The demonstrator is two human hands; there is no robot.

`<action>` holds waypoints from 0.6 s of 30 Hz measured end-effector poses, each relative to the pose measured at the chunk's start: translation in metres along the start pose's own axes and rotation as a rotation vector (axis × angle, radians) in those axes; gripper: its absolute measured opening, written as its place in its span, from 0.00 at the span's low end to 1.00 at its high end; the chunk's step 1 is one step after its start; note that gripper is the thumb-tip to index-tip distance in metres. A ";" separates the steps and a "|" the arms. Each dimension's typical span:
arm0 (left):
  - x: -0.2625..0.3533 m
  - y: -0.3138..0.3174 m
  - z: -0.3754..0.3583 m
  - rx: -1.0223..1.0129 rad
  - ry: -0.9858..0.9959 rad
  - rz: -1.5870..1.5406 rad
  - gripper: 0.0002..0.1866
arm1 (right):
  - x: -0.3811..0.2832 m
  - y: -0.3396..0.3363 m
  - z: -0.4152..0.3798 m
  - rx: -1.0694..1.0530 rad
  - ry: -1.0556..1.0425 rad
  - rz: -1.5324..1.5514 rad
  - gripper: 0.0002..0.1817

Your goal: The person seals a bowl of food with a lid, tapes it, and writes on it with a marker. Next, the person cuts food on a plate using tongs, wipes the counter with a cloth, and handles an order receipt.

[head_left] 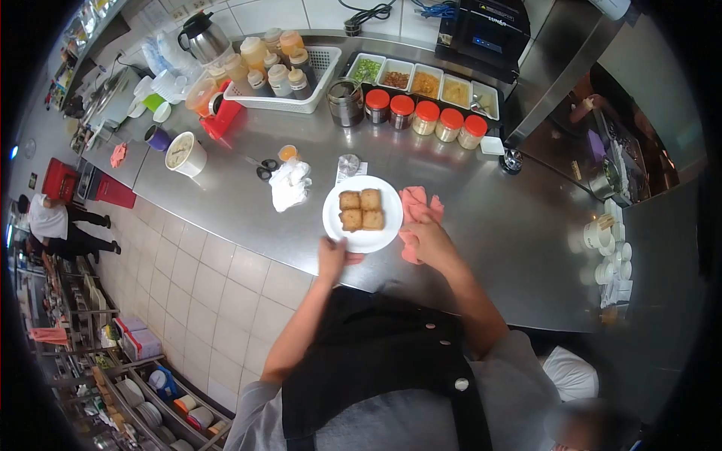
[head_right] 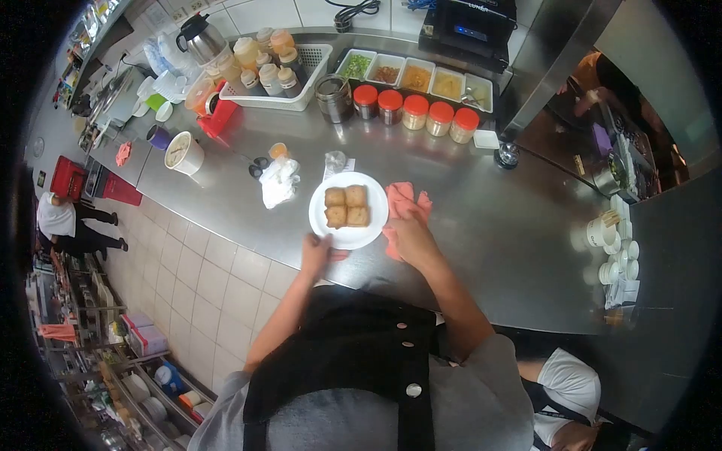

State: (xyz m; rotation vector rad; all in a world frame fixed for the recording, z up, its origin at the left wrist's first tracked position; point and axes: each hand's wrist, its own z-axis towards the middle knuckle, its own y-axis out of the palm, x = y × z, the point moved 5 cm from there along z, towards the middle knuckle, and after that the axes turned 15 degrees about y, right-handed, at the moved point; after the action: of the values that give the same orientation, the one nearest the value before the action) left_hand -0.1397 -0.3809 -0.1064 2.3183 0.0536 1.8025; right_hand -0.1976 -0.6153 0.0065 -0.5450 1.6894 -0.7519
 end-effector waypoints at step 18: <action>0.022 0.000 0.029 -0.065 0.070 0.215 0.13 | -0.006 0.052 0.014 0.182 -0.095 -0.243 0.04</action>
State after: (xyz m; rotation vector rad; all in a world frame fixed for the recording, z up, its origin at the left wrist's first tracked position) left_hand -0.1063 -0.3811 -0.0923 2.2912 -0.2495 1.9524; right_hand -0.1807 -0.5782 -0.0292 -0.6543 1.4652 -1.0269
